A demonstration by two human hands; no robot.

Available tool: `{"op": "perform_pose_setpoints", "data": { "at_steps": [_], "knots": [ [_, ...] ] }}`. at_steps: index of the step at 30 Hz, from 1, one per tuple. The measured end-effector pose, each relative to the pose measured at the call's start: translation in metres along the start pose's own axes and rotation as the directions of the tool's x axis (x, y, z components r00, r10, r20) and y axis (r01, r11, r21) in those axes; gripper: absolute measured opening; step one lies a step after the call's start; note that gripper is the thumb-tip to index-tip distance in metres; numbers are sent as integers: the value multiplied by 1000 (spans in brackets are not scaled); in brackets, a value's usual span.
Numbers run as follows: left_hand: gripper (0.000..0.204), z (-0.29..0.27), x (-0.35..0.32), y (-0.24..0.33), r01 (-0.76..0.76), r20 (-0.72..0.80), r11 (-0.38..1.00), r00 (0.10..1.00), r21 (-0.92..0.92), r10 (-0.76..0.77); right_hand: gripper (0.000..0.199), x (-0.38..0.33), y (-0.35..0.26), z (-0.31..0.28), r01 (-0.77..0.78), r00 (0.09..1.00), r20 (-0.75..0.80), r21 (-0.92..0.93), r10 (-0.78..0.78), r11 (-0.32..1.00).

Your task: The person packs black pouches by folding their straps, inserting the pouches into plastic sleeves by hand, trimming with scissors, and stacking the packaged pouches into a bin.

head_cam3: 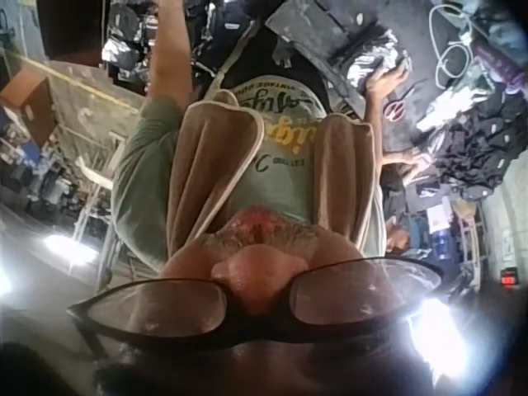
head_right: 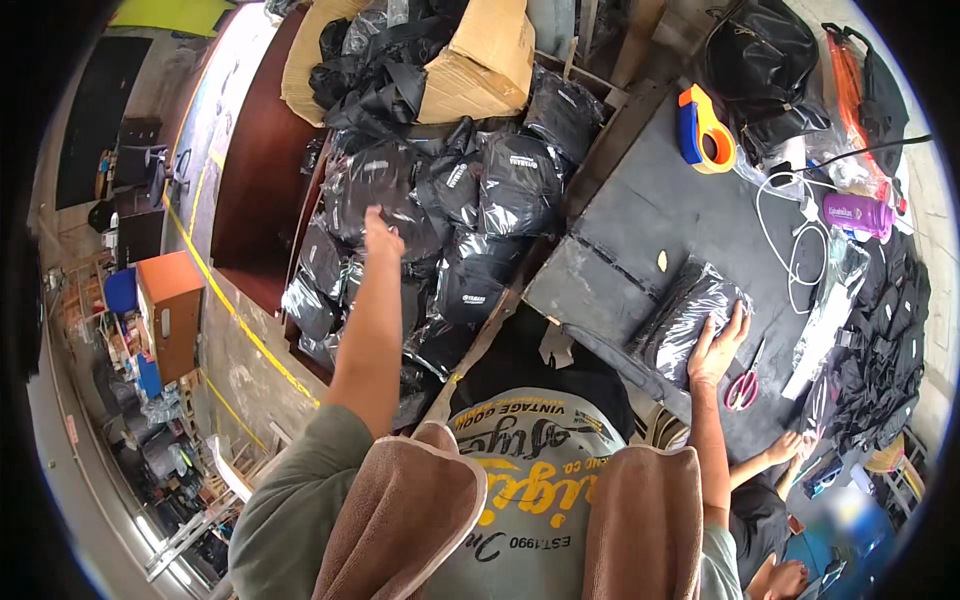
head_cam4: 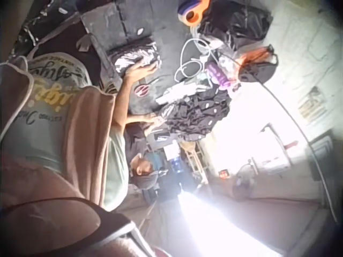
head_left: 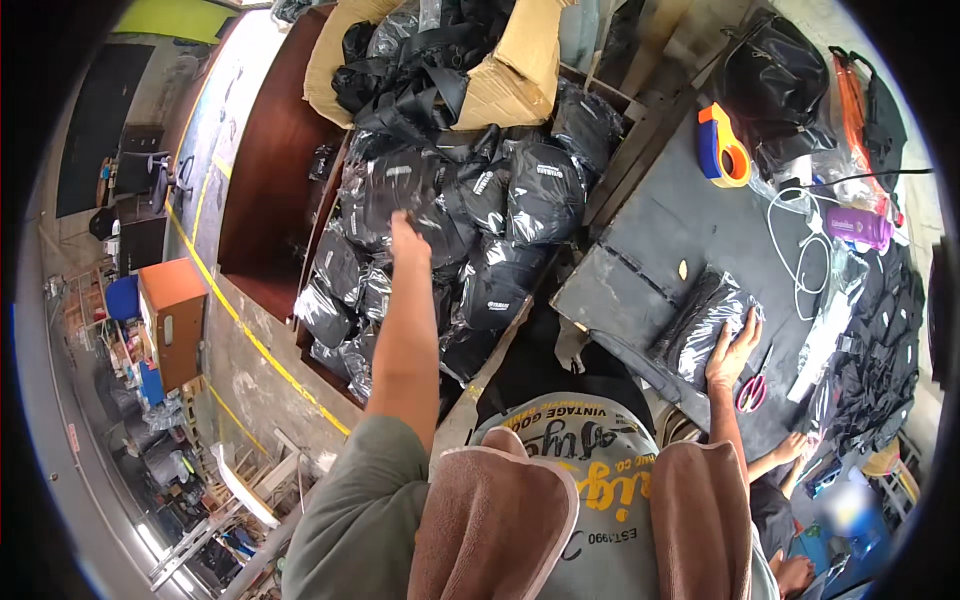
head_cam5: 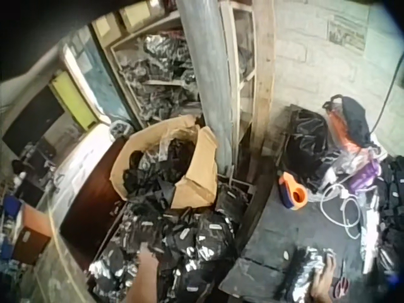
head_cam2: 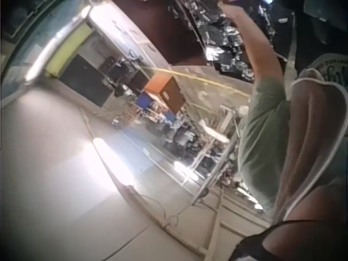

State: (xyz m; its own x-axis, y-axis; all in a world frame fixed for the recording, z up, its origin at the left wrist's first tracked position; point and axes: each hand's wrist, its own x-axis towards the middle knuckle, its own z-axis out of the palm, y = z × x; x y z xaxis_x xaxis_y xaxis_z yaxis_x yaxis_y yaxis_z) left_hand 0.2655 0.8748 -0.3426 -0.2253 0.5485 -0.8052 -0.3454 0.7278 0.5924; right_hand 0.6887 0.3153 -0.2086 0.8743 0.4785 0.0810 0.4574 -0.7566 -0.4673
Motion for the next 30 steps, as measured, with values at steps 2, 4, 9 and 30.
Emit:
{"op": "perform_pose_setpoints", "data": {
  "at_steps": [2, 4, 9, 30],
  "knots": [
    [63, -37, 1, -26, -35, 49, 992, 998, -120, 41, 66, 5, -7, 7, 22, 1000, 8, 16, -22, 1000],
    [73, -36, -38, -67, 127, -80, 987, 988, -100, -135, 66, 1, -1, 4, 13, 1000, -9, -19, -13, 1000],
    [72, -37, -50, -40, 293, 9, 946, 956, -137, -294, 67, 1, 2, 2, 58, 998, -34, 0, -58, 998],
    [34, -17, -390, 9, -940, 850, 178, 338, 289, 404, 72, -3, -108, -133, 339, 936, -158, 166, -315, 926]
  ]
}}
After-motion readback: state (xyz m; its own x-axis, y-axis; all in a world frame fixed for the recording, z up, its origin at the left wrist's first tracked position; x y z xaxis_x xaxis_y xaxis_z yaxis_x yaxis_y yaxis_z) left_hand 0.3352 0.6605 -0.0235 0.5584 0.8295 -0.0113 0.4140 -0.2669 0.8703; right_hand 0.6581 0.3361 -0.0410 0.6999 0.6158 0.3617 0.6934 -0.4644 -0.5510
